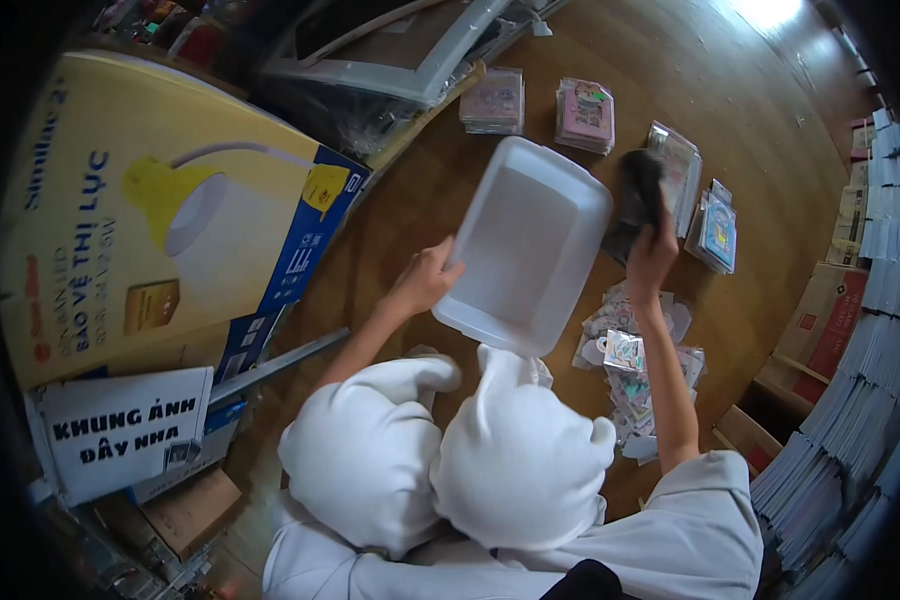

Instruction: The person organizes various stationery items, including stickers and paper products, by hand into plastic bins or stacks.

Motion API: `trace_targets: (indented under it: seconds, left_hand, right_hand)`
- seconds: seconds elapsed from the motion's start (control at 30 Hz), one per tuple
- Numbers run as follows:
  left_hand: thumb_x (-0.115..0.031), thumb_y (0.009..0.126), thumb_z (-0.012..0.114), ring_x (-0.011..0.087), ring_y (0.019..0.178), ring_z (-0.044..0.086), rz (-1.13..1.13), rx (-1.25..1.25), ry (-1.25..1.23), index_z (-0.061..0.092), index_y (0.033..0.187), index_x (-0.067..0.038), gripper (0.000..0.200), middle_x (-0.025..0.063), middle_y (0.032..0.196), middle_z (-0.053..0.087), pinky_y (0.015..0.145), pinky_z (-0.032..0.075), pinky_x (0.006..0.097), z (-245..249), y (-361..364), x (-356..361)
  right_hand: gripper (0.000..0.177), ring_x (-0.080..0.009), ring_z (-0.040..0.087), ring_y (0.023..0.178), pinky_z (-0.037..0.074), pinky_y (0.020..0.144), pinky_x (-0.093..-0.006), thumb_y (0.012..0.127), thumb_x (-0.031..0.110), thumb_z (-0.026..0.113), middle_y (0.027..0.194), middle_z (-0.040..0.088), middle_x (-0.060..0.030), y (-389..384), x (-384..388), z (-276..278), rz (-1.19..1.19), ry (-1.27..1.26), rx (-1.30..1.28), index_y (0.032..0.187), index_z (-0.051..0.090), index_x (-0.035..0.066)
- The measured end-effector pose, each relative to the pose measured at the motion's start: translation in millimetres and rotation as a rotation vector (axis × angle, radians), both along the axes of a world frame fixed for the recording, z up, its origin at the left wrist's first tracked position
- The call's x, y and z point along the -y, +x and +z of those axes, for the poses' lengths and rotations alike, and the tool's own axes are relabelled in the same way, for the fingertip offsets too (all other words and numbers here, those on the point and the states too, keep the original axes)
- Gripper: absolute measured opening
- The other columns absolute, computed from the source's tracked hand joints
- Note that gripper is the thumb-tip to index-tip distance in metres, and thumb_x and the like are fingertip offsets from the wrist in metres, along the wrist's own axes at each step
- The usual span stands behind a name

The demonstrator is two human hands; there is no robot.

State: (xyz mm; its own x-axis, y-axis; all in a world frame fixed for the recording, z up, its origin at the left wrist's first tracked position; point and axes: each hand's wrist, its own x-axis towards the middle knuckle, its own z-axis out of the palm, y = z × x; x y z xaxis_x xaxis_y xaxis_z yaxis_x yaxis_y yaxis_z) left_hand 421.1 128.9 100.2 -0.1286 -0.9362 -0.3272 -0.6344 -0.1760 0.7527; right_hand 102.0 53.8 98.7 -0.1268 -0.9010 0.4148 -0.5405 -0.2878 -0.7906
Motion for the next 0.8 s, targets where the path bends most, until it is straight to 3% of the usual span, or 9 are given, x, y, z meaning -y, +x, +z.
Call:
trace_targets:
  seconds: [0.07, 0.17, 0.27, 0.3, 0.37, 0.5, 0.67, 0.73, 0.8]
  left_hand:
    - [-0.027, 0.086, 0.055, 0.0451, 0.093, 0.059, -0.036, -0.055, 0.05, 0.048, 0.119, 0.004, 0.047, 0.0286, 0.099, 0.061, 0.082, 0.047, 0.0443, -18, -11, -3]
    - [-0.022, 0.089, 0.056, 0.0405, 0.113, 0.054, 0.012, -0.007, 0.169, 0.039, 0.134, 0.005, 0.055, 0.0277, 0.122, 0.055, 0.097, 0.042, 0.0405, -61, -6, -29]
    - [-0.019, 0.091, 0.055, 0.0419, 0.125, 0.043, 0.088, -0.13, -0.427, 0.031, 0.139, 0.006, 0.059, 0.027, 0.138, 0.042, 0.105, 0.035, 0.0418, -106, -15, -49]
    - [-0.013, 0.091, 0.056, 0.0426, 0.131, 0.037, 0.055, -0.092, -0.352, 0.023, 0.143, 0.004, 0.064, 0.0269, 0.144, 0.034, 0.109, 0.029, 0.0431, -110, -13, -51]
    - [-0.014, 0.091, 0.056, 0.042, 0.132, 0.035, 0.038, -0.104, -0.29, 0.023, 0.143, 0.005, 0.065, 0.0279, 0.144, 0.033, 0.11, 0.029, 0.042, -116, -9, -52]
    - [-0.013, 0.091, 0.055, 0.041, 0.134, 0.033, 0.066, -0.182, -0.212, 0.024, 0.143, 0.005, 0.063, 0.029, 0.145, 0.032, 0.11, 0.029, 0.0401, -114, -8, -52]
    - [-0.009, 0.092, 0.051, 0.0412, 0.135, 0.032, 0.16, -0.222, -0.22, 0.027, 0.141, 0.008, 0.058, 0.0291, 0.144, 0.033, 0.111, 0.027, 0.0401, -117, -15, -52]
    - [-0.008, 0.091, 0.051, 0.0407, 0.134, 0.033, 0.187, -0.239, -0.214, 0.028, 0.141, 0.008, 0.057, 0.0289, 0.143, 0.035, 0.111, 0.027, 0.0398, -115, -19, -53]
    - [-0.008, 0.091, 0.053, 0.0386, 0.133, 0.036, 0.201, -0.245, -0.219, 0.03, 0.14, 0.007, 0.057, 0.028, 0.141, 0.039, 0.11, 0.029, 0.0385, -112, -23, -54]
  right_hand:
    - [0.056, -0.0316, 0.051, 0.123, 0.036, 0.107, -0.0378, 0.078, -0.018, 0.037, 0.13, 0.054, -0.0206, 18, -25, 23, 0.008, -0.129, 0.044, 0.131, 0.049, -0.004]
    - [0.068, -0.0394, 0.033, 0.135, 0.026, 0.111, -0.0481, 0.074, -0.017, 0.04, 0.142, 0.038, -0.0229, 51, -56, -26, 0.336, 0.157, -0.226, 0.14, 0.037, -0.002]
    - [0.08, -0.0457, 0.018, 0.139, 0.018, 0.112, -0.0562, 0.07, -0.015, 0.045, 0.151, 0.021, -0.0207, 91, -86, -97, 0.432, 0.525, -0.443, 0.145, 0.026, 0.002]
    - [0.081, -0.0462, 0.016, 0.139, 0.018, 0.113, -0.0541, 0.07, -0.015, 0.044, 0.151, 0.021, -0.0197, 103, -86, -105, 0.35, 0.496, -0.468, 0.146, 0.024, 0.002]
    - [0.082, -0.0472, 0.013, 0.14, 0.017, 0.115, -0.0501, 0.07, -0.016, 0.043, 0.152, 0.021, -0.0175, 118, -73, -119, 0.208, 0.443, -0.538, 0.147, 0.021, 0.003]
    - [0.078, -0.0447, 0.017, 0.14, 0.015, 0.112, -0.06, 0.07, -0.014, 0.045, 0.151, 0.025, -0.0159, 122, -38, -130, 0.255, 0.364, -0.551, 0.145, 0.027, 0.001]
    - [0.066, -0.0411, 0.024, 0.139, 0.019, 0.113, -0.0557, 0.072, -0.012, 0.047, 0.146, 0.035, -0.0166, 132, -100, -112, 0.69, 0.413, -0.417, 0.136, 0.042, 0.001]
    - [0.062, -0.0394, 0.029, 0.137, 0.025, 0.113, -0.0516, 0.072, -0.008, 0.047, 0.142, 0.041, -0.0163, 112, -130, -108, 0.97, 0.657, -0.347, 0.134, 0.047, 0.002]
    - [0.06, -0.0375, 0.031, 0.136, 0.026, 0.113, -0.0482, 0.071, -0.007, 0.048, 0.138, 0.046, -0.0168, 89, -124, -96, 1.093, 0.836, -0.311, 0.131, 0.051, 0.003]
